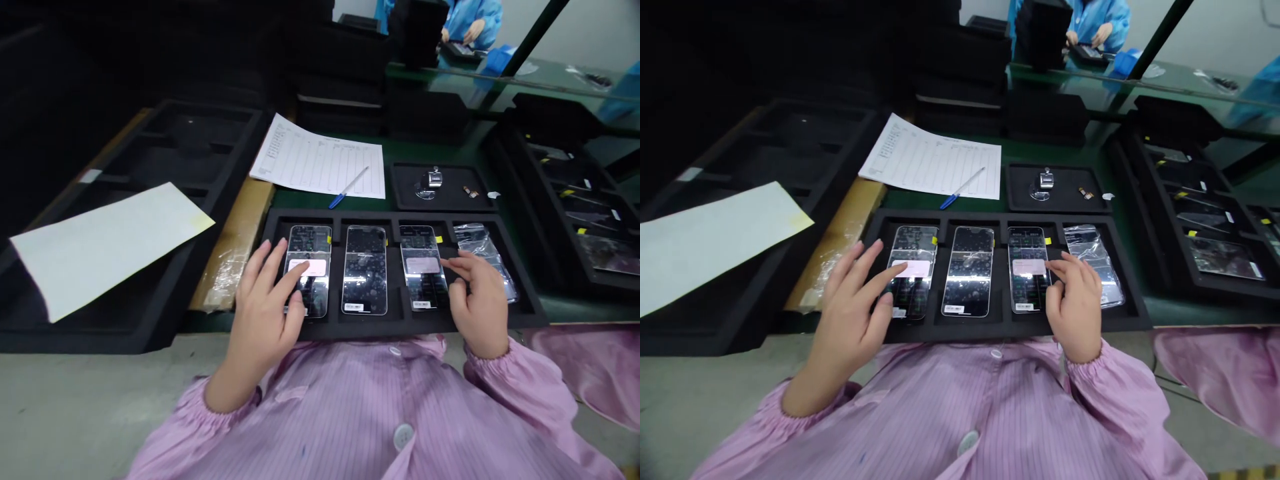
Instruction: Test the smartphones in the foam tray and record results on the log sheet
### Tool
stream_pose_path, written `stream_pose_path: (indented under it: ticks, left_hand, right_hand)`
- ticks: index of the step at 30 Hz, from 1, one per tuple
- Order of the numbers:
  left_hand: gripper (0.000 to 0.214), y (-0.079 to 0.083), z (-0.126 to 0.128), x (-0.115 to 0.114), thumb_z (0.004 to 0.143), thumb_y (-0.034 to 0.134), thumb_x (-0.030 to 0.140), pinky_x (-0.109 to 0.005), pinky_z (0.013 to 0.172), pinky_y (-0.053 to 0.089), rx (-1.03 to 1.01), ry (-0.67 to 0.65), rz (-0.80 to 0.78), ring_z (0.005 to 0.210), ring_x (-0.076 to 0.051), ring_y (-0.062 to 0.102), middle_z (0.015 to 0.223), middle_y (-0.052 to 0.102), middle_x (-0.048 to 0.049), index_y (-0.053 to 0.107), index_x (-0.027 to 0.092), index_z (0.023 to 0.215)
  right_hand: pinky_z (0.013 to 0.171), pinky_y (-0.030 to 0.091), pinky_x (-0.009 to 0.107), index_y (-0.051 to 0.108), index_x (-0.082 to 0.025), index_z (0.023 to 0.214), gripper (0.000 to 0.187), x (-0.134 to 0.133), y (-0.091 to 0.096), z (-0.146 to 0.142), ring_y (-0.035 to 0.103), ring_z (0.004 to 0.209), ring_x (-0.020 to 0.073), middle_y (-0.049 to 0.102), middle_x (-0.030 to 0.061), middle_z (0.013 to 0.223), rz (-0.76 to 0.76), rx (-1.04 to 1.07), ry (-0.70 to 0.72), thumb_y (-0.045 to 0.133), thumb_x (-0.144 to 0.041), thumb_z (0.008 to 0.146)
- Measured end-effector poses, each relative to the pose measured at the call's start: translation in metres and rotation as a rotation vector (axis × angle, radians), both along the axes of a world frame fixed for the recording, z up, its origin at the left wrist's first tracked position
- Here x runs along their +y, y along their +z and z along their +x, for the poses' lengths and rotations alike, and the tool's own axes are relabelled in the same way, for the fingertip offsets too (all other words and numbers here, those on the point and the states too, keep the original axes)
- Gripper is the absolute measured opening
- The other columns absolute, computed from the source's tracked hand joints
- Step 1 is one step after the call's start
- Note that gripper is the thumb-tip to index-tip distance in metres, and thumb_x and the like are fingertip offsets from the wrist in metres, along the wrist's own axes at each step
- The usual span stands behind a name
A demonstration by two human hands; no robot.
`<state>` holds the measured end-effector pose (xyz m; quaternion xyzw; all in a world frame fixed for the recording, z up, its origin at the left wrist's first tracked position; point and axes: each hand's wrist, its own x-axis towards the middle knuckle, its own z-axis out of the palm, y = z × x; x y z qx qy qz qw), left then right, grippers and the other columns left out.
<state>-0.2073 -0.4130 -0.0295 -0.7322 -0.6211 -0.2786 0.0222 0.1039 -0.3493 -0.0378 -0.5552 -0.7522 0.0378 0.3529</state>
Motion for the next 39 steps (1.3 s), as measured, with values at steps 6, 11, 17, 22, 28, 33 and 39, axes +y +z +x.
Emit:
stream_pose_path:
  ticks: [6, 11, 17, 22, 28, 33, 39]
  left_hand:
    - [0.036, -0.004, -0.001, 0.002, 0.090, 0.047, 0.016, -0.062, 0.118, 0.032, -0.014, -0.021, 0.017, 0.147, -0.037, 0.033, 0.153, 0.046, -0.0142, 0.064, 0.018, 0.121]
    - [0.037, -0.002, 0.002, 0.001, 0.090, 0.046, 0.018, -0.061, 0.115, 0.035, 0.059, -0.089, -0.046, 0.149, -0.037, 0.029, 0.156, 0.040, -0.0168, 0.065, 0.016, 0.122]
    - [0.039, 0.000, 0.006, 0.001, 0.093, 0.044, 0.022, -0.062, 0.112, 0.035, 0.130, -0.091, -0.155, 0.152, -0.039, 0.021, 0.161, 0.032, -0.0178, 0.064, 0.018, 0.127]
    - [0.045, -0.002, 0.004, 0.001, 0.095, 0.041, 0.023, -0.059, 0.115, 0.033, 0.109, -0.082, -0.135, 0.153, -0.035, 0.018, 0.161, 0.031, -0.0188, 0.053, 0.016, 0.137]
    - [0.052, -0.003, 0.005, 0.001, 0.095, 0.040, 0.020, -0.057, 0.120, 0.026, 0.062, -0.059, -0.074, 0.153, -0.033, 0.018, 0.160, 0.033, -0.0181, 0.040, 0.014, 0.147]
    - [0.058, -0.007, 0.005, 0.000, 0.096, 0.039, 0.020, -0.054, 0.123, 0.021, -0.031, 0.079, -0.014, 0.153, -0.031, 0.018, 0.159, 0.035, -0.0173, 0.032, 0.015, 0.153]
    - [0.063, -0.016, -0.001, 0.004, 0.096, 0.042, 0.025, -0.059, 0.122, 0.023, -0.108, 0.173, 0.064, 0.152, -0.037, 0.021, 0.157, 0.038, -0.0174, 0.027, 0.016, 0.157]
  right_hand:
    - [0.112, 0.038, 0.060, 0.060, -0.023, 0.107, 0.031, -0.003, -0.004, 0.006, 0.057, 0.127, 0.0311, 0.072, 0.0073, 0.108, -0.076, -0.069, 0.068, 0.040, -0.011, 0.087]
    - [0.112, 0.037, 0.062, 0.061, -0.022, 0.111, 0.030, -0.006, -0.009, 0.012, 0.058, 0.127, 0.0326, 0.072, 0.0093, 0.111, -0.039, -0.016, 0.064, 0.043, -0.014, 0.089]
    - [0.110, 0.040, 0.062, 0.061, -0.020, 0.114, 0.028, -0.009, -0.012, 0.015, 0.056, 0.129, 0.0340, 0.073, 0.0113, 0.112, -0.026, 0.035, 0.059, 0.044, -0.018, 0.092]
    - [0.107, 0.043, 0.061, 0.058, -0.020, 0.125, 0.034, -0.014, -0.007, 0.012, 0.053, 0.133, 0.0338, 0.073, 0.0122, 0.113, 0.004, 0.082, 0.012, 0.045, -0.017, 0.094]
    - [0.107, 0.047, 0.054, 0.061, -0.019, 0.128, 0.037, -0.016, -0.009, 0.014, 0.052, 0.134, 0.0323, 0.067, 0.0140, 0.126, 0.008, 0.136, -0.055, 0.049, -0.019, 0.093]
    - [0.108, 0.045, 0.055, 0.061, -0.020, 0.132, 0.041, -0.015, -0.012, 0.013, 0.053, 0.133, 0.0332, 0.062, 0.0129, 0.135, 0.067, 0.158, -0.079, 0.052, -0.019, 0.092]
    - [0.112, 0.041, 0.058, 0.056, -0.020, 0.137, 0.047, -0.012, -0.011, 0.022, 0.054, 0.132, 0.0326, 0.060, 0.0129, 0.137, 0.212, 0.275, -0.075, 0.056, -0.017, 0.090]
